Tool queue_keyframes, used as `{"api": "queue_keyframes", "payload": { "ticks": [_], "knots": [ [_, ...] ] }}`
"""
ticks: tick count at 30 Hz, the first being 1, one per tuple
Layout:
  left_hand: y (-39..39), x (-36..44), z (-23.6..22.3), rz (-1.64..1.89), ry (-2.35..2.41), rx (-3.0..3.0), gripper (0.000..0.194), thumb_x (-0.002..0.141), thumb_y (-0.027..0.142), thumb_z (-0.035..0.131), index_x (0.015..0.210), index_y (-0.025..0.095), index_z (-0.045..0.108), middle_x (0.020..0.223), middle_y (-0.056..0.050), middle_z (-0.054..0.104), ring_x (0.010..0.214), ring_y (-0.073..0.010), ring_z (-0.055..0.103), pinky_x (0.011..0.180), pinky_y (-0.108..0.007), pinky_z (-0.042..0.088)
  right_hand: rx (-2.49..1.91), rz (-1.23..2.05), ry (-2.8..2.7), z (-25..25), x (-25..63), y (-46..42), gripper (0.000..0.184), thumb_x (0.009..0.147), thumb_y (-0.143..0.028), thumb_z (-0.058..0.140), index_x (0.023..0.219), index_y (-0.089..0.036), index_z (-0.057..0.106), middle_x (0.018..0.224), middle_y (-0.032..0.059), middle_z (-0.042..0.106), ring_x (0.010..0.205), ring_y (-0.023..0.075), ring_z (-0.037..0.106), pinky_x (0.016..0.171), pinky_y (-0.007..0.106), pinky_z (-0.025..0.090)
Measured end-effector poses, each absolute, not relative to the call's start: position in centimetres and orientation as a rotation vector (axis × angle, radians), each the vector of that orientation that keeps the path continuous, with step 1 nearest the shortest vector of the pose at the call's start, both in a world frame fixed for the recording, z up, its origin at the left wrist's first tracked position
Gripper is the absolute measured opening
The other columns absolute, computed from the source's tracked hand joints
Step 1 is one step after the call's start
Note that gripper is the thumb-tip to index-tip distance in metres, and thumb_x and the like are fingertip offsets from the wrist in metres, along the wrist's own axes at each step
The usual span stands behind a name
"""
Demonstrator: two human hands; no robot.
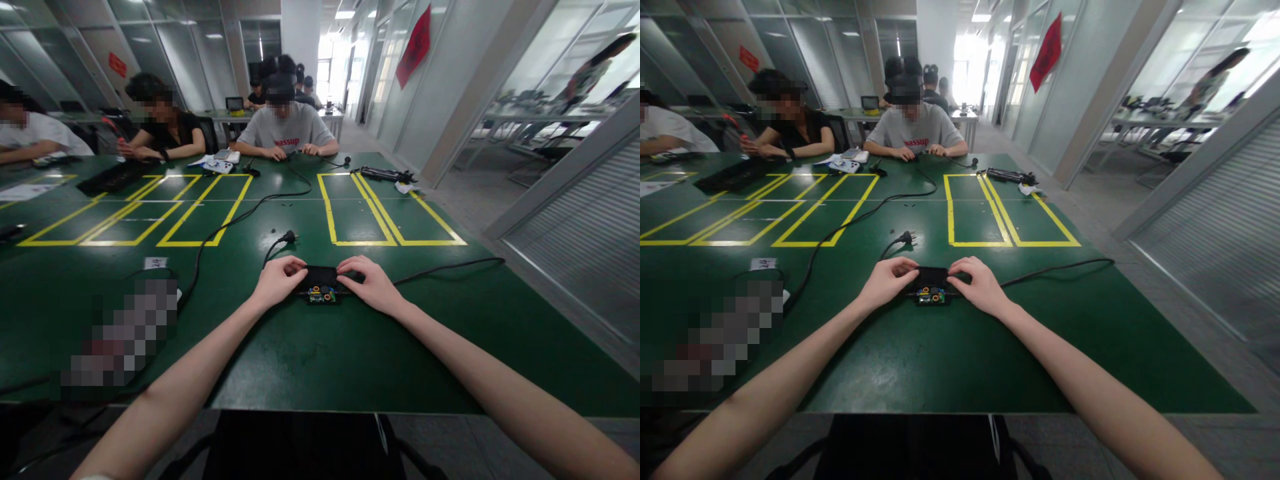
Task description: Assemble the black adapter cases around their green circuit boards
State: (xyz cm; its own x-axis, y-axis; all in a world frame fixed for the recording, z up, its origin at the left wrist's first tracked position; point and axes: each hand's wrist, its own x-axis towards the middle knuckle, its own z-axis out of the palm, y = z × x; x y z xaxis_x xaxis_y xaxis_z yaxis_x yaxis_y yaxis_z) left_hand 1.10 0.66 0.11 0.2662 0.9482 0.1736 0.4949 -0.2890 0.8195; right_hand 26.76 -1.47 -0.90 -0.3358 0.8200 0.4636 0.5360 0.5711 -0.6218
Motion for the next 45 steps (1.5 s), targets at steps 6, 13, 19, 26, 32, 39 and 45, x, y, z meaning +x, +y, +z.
{"api": "queue_keyframes", "payload": {
  "ticks": [6,13,19,26,32,39,45],
  "knots": [
    [0.6,1.0,0.5,0.929,1.088,1.698,0.028,0.081,0.034,0.072,0.099,0.013,0.074,0.088,-0.007,0.077,0.071,-0.0172,0.072,0.07,-0.029,0.058,-1.209,0.672,-1.836,-0.5,26.4,-2.0,0.02,0.089,-0.037,0.068,0.086,-0.02,0.076,0.08,0.0043,0.077,0.072,0.0203,0.068,0.068,0.034,0.056],
    [0.5,0.6,1.3,0.877,1.094,1.675,0.032,0.077,0.036,0.075,0.1,0.014,0.072,0.089,-0.006,0.076,0.074,-0.0193,0.074,0.055,-0.022,0.05,-1.156,0.895,-1.681,-0.6,26.0,-2.2,0.027,0.083,-0.046,0.074,0.087,-0.019,0.074,0.082,0.0064,0.078,0.076,0.0228,0.075,0.074,0.038,0.062],
    [0.5,0.3,1.4,0.805,1.065,1.672,0.03,0.079,0.033,0.074,0.102,0.014,0.071,0.078,-0.005,0.075,0.073,-0.0194,0.075,0.056,-0.023,0.051,-1.138,1.041,-1.599,-0.9,26.1,-1.9,0.036,0.077,-0.053,0.08,0.087,-0.019,0.074,0.082,0.0069,0.078,0.078,0.0243,0.077,0.078,0.04,0.065],
    [0.8,0.1,1.4,0.778,1.023,1.625,0.029,0.074,0.029,0.077,0.098,0.014,0.07,0.086,-0.006,0.077,0.071,-0.017,0.075,0.055,-0.021,0.052,-1.124,1.156,-1.535,-1.0,26.4,-1.6,0.041,0.071,-0.054,0.085,0.086,-0.018,0.074,0.076,0.0061,0.078,0.072,0.0226,0.077,0.073,0.039,0.065],
    [0.9,-0.2,1.5,0.769,0.999,1.595,0.033,0.072,0.031,0.081,0.099,0.014,0.071,0.091,-0.008,0.078,0.073,-0.0181,0.075,0.058,-0.023,0.052,-1.11,1.206,-1.519,-0.5,26.5,-1.6,0.039,0.069,-0.048,0.087,0.088,-0.018,0.07,0.076,0.0043,0.076,0.072,0.022,0.077,0.074,0.037,0.065],
    [1.0,-0.4,1.7,0.739,0.986,1.565,0.035,0.075,0.038,0.08,0.099,0.013,0.074,0.086,-0.009,0.078,0.078,-0.0204,0.076,0.061,-0.023,0.051,-1.1,1.24,-1.537,-0.1,26.5,-1.8,0.036,0.069,-0.042,0.085,0.092,-0.019,0.07,0.078,0.0023,0.076,0.073,0.0204,0.077,0.074,0.035,0.064],
    [1.0,-0.6,2.3,0.687,0.977,1.585,0.033,0.081,0.045,0.075,0.089,0.013,0.076,0.085,-0.009,0.078,0.081,-0.0203,0.075,0.064,-0.024,0.05,-1.046,1.233,-1.663,0.4,27.1,-2.0,0.034,0.08,-0.049,0.077,0.093,-0.018,0.076,0.085,0.0062,0.078,0.078,0.0208,0.075,0.078,0.037,0.063]
  ]
}}
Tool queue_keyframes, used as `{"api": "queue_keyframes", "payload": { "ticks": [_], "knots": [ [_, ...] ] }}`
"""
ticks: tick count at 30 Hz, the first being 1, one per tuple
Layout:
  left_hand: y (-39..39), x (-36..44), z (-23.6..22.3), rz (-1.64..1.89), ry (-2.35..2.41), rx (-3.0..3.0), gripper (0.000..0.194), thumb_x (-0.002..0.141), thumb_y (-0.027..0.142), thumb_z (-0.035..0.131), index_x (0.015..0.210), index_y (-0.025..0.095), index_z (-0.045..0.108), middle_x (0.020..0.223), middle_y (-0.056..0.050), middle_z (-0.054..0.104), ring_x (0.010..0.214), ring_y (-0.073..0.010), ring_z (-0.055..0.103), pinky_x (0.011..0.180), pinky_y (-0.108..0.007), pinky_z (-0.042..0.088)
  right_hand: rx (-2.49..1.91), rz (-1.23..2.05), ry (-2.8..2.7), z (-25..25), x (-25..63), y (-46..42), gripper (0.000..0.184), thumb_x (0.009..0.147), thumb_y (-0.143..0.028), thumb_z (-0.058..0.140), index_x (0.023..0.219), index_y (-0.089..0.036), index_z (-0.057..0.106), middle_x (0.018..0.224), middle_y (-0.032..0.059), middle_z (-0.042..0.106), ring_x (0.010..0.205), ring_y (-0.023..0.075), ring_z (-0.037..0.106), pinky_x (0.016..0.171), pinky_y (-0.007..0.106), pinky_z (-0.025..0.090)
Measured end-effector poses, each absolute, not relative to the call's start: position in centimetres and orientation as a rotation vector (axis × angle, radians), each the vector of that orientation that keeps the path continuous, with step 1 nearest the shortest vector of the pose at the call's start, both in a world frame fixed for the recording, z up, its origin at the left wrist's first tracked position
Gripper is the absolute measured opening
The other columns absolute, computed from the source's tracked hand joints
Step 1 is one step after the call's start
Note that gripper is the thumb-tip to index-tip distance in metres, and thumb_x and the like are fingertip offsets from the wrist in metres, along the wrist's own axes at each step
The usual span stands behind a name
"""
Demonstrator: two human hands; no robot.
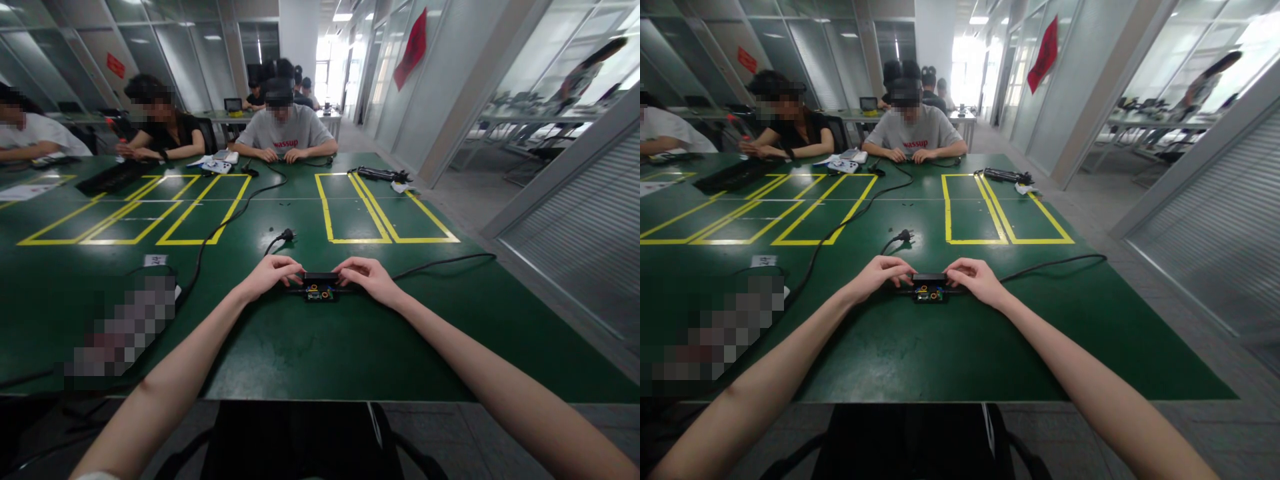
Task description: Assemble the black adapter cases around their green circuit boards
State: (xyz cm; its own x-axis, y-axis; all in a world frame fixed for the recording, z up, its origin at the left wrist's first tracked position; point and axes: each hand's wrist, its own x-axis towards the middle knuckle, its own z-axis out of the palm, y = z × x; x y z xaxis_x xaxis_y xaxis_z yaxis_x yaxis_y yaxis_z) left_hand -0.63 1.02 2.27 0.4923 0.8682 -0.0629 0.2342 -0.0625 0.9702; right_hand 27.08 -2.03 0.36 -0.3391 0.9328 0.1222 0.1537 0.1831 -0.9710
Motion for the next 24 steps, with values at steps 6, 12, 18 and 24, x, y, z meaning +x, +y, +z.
{"api": "queue_keyframes", "payload": {
  "ticks": [6,12,18,24],
  "knots": [
    [0.8,-0.6,2.1,0.649,0.987,1.64,0.032,0.075,0.044,0.082,0.085,0.014,0.076,0.082,-0.006,0.077,0.073,-0.0158,0.068,0.068,-0.026,0.051,-0.974,1.136,-1.803,0.8,27.3,-2.4,0.026,0.084,-0.044,0.076,0.09,-0.018,0.079,0.094,0.0076,0.08,0.087,0.0221,0.075,0.086,0.037,0.06],
    [0.7,-0.3,1.8,0.632,0.958,1.657,0.032,0.068,0.04,0.086,0.08,0.014,0.073,0.074,-0.003,0.074,0.068,-0.0136,0.066,0.071,-0.026,0.052,-0.978,1.012,-1.892,1.1,26.8,-2.8,0.018,0.085,-0.036,0.074,0.09,-0.02,0.079,0.091,0.0059,0.079,0.083,0.0208,0.074,0.079,0.036,0.061],
    [0.2,-0.1,2.2,0.633,0.94,1.758,0.027,0.075,0.04,0.08,0.081,0.014,0.074,0.073,-0.002,0.073,0.066,-0.013,0.064,0.066,-0.025,0.051,-0.94,0.918,-1.931,1.5,26.4,-3.2,0.011,0.086,-0.03,0.073,0.088,-0.02,0.078,0.088,0.0051,0.077,0.078,0.0186,0.072,0.077,0.034,0.061],
    [-0.2,0.4,2.3,0.663,0.946,1.866,0.025,0.08,0.04,0.076,0.081,0.015,0.073,0.075,-0.003,0.072,0.066,-0.0129,0.062,0.064,-0.024,0.05,-0.885,0.857,-1.962,1.4,26.1,-3.1,0.007,0.086,-0.025,0.074,0.083,-0.02,0.076,0.085,0.0045,0.074,0.078,0.0179,0.071,0.074,0.033,0.059]
  ]
}}
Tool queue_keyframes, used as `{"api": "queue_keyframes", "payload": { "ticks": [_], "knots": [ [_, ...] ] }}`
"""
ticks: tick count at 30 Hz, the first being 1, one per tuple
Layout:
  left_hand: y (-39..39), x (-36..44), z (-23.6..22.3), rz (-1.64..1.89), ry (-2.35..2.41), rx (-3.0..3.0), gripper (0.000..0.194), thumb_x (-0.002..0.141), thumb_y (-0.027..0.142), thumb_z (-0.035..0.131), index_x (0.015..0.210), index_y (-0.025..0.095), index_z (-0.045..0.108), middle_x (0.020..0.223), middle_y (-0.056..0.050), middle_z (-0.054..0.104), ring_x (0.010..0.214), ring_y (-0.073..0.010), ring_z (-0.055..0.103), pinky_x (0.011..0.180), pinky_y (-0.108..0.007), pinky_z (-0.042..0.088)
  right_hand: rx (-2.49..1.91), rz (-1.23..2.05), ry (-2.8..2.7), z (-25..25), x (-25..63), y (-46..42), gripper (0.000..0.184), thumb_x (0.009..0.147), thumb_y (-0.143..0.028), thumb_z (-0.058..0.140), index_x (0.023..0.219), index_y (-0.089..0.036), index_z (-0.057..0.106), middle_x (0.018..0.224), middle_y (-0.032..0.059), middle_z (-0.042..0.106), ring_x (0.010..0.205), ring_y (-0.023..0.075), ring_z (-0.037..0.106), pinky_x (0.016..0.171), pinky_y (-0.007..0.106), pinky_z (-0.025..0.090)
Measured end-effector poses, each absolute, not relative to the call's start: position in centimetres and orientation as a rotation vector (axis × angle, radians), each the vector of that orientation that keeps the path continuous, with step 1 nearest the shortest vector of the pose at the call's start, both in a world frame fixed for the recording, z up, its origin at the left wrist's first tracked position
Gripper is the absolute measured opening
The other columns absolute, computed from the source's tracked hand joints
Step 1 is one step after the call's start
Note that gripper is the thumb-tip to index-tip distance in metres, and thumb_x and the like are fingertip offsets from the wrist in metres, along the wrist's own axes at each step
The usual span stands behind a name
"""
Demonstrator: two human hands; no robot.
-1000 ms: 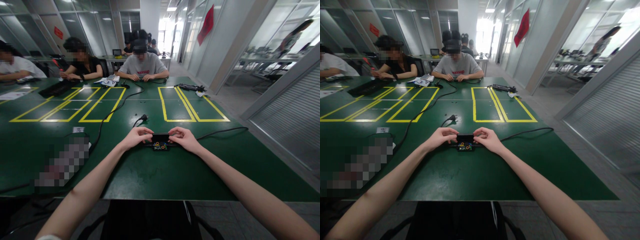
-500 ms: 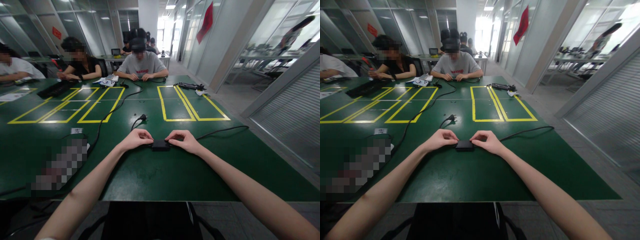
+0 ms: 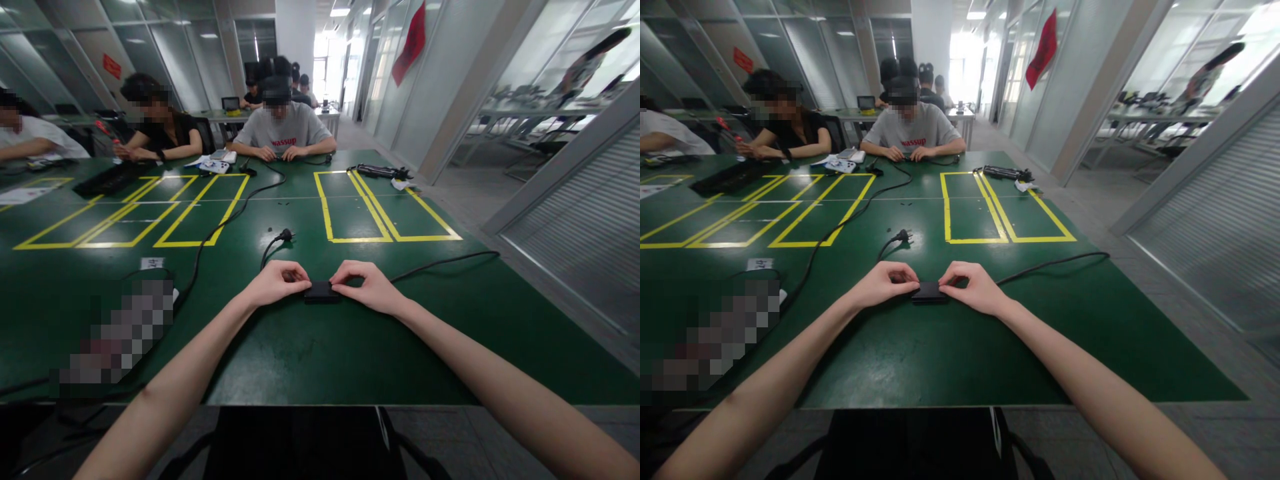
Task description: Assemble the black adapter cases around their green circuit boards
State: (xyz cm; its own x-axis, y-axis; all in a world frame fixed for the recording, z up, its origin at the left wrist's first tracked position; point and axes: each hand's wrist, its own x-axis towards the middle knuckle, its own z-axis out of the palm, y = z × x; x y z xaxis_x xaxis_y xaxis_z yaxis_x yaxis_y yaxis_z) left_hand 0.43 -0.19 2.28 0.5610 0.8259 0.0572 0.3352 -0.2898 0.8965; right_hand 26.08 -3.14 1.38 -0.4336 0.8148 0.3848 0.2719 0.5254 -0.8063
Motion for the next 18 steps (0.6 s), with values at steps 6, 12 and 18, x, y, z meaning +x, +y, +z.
{"api": "queue_keyframes", "payload": {
  "ticks": [6,12,18],
  "knots": [
    [-0.4,1.0,1.9,0.69,0.943,2.001,0.026,0.085,0.04,0.072,0.079,0.015,0.07,0.074,-0.002,0.071,0.066,-0.0136,0.062,0.064,-0.024,0.048,-0.859,0.756,-1.99,0.7,25.4,-3.0,0.021,0.09,-0.026,0.071,0.07,-0.02,0.068,0.081,0.0039,0.07,0.079,0.0189,0.069,0.075,0.035,0.056],
    [-0.8,2.6,1.4,0.732,0.998,2.33,0.02,0.093,0.028,0.061,0.075,0.018,0.063,0.072,0.001,0.067,0.067,-0.0132,0.058,0.064,-0.024,0.04,-0.852,0.597,-2.053,0.2,24.5,-3.0,0.024,0.092,-0.022,0.064,0.069,-0.021,0.06,0.078,0.0018,0.06,0.073,0.0166,0.061,0.068,0.03,0.049],
    [-1.0,2.9,1.2,0.726,1.024,2.415,0.02,0.095,0.027,0.06,0.077,0.019,0.063,0.076,0.001,0.068,0.07,-0.0139,0.06,0.065,-0.024,0.04,-0.846,0.529,-2.096,0.1,24.4,-2.8,0.024,0.093,-0.02,0.062,0.07,-0.021,0.057,0.078,0.0012,0.058,0.072,0.0156,0.058,0.066,0.029,0.046]
  ]
}}
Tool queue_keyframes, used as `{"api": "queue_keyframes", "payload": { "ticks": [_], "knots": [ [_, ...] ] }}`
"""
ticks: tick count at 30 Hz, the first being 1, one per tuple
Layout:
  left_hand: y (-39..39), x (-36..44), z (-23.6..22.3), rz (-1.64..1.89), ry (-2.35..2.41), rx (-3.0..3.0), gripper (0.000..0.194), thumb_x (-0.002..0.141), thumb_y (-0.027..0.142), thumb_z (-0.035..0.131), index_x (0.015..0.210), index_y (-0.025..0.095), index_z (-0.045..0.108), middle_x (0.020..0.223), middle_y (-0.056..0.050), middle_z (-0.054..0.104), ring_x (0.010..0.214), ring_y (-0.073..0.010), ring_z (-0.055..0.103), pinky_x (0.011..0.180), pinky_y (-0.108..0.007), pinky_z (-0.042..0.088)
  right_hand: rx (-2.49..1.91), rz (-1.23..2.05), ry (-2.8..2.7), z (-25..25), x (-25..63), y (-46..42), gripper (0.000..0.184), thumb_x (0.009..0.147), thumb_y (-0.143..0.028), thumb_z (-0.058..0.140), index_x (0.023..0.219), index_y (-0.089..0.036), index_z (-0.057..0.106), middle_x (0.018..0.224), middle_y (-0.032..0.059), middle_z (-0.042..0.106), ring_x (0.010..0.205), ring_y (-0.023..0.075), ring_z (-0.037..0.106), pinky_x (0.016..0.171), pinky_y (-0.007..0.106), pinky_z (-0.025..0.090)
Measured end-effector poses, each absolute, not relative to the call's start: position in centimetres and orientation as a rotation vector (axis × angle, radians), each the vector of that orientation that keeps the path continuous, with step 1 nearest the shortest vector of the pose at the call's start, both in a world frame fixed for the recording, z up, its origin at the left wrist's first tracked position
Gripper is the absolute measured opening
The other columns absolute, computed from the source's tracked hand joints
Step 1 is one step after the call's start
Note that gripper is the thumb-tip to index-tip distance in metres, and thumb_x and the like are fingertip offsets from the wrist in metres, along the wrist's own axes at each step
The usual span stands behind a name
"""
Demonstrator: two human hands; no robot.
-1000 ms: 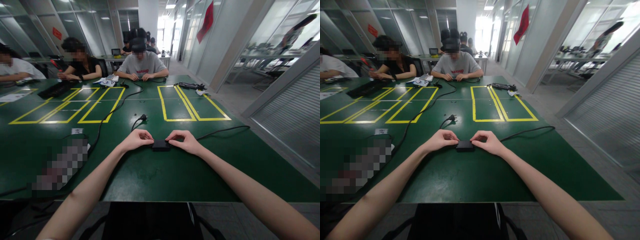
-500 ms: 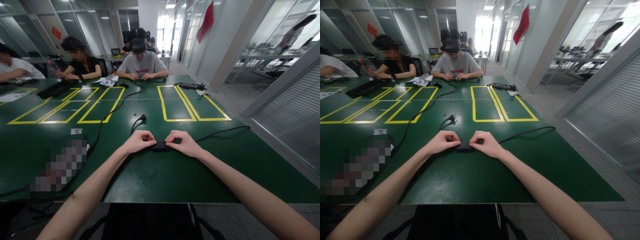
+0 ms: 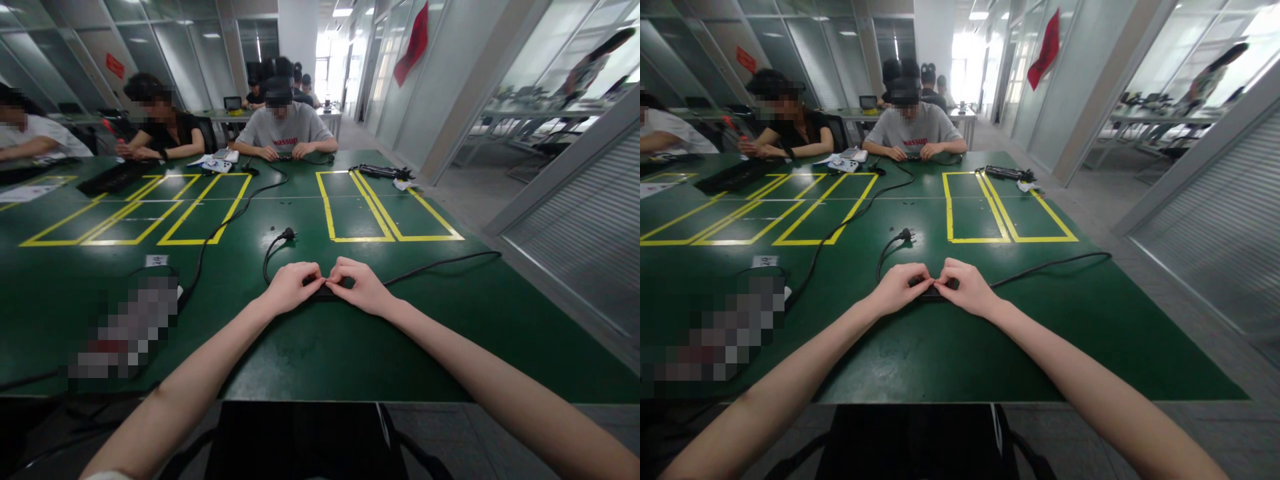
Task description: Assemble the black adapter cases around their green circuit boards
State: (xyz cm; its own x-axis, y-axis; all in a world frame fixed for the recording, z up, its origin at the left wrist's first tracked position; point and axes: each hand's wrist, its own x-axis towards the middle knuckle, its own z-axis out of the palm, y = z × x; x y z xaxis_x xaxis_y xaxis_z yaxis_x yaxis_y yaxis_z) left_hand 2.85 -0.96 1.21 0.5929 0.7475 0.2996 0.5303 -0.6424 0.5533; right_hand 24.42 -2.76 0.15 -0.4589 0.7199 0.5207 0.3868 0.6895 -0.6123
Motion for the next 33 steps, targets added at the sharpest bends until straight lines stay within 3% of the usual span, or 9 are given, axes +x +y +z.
{"api": "queue_keyframes", "payload": {
  "ticks": [10,22,25,27,29,33],
  "knots": [
    [-0.7,2.5,1.1,0.701,1.011,2.392,0.024,0.097,0.032,0.06,0.078,0.018,0.064,0.077,0.0,0.069,0.071,-0.0148,0.06,0.067,-0.025,0.04,-0.795,0.585,-2.242,1.4,25.7,-2.8,0.015,0.094,-0.026,0.063,0.081,-0.021,0.07,0.089,0.005,0.065,0.081,0.0189,0.065,0.076,0.035,0.054],
    [-1.0,2.1,1.6,0.691,0.833,2.561,0.028,0.101,0.035,0.054,0.08,0.019,0.061,0.081,-0.002,0.065,0.074,-0.0158,0.06,0.07,-0.026,0.041,-0.757,0.659,-2.323,1.5,25.9,-2.8,0.015,0.098,-0.025,0.056,0.083,-0.022,0.058,0.103,0.0072,0.069,0.093,0.019,0.067,0.086,0.034,0.053],
    [-1.2,1.4,1.9,0.631,0.771,2.628,0.027,0.089,0.044,0.07,0.089,0.019,0.061,0.087,-0.004,0.065,0.079,-0.019,0.061,0.071,-0.027,0.043,-0.769,0.614,-2.373,1.3,25.9,-2.9,0.006,0.093,-0.026,0.062,0.092,-0.022,0.058,0.108,0.009,0.069,0.096,0.0214,0.066,0.086,0.036,0.052],
    [-1.2,1.1,1.9,0.568,0.779,2.657,0.031,0.082,0.043,0.076,0.095,0.02,0.06,0.092,-0.005,0.067,0.083,-0.0208,0.063,0.072,-0.028,0.045,-0.796,0.554,-2.427,1.1,25.9,-3.0,0.023,0.083,-0.027,0.071,0.101,-0.022,0.057,0.11,0.0103,0.068,0.098,0.0243,0.065,0.086,0.037,0.052],
    [-1.1,1.0,1.9,0.546,0.807,2.676,0.026,0.083,0.038,0.073,0.097,0.02,0.06,0.093,-0.005,0.067,0.084,-0.0209,0.063,0.072,-0.029,0.045,-0.835,0.516,-2.464,0.9,25.7,-2.9,0.036,0.075,-0.024,0.075,0.106,-0.021,0.056,0.111,0.0106,0.068,0.098,0.0259,0.064,0.085,0.038,0.052],
    [-1.0,1.4,2.0,0.53,0.824,2.752,0.023,0.092,0.04,0.064,0.101,0.018,0.063,0.092,-0.007,0.068,0.085,-0.0232,0.064,0.074,-0.032,0.047,-0.951,0.449,-2.479,0.6,25.4,-2.5,0.038,0.07,-0.017,0.07,0.104,-0.02,0.055,0.104,0.0097,0.066,0.094,0.0255,0.063,0.082,0.036,0.051]
  ]
}}
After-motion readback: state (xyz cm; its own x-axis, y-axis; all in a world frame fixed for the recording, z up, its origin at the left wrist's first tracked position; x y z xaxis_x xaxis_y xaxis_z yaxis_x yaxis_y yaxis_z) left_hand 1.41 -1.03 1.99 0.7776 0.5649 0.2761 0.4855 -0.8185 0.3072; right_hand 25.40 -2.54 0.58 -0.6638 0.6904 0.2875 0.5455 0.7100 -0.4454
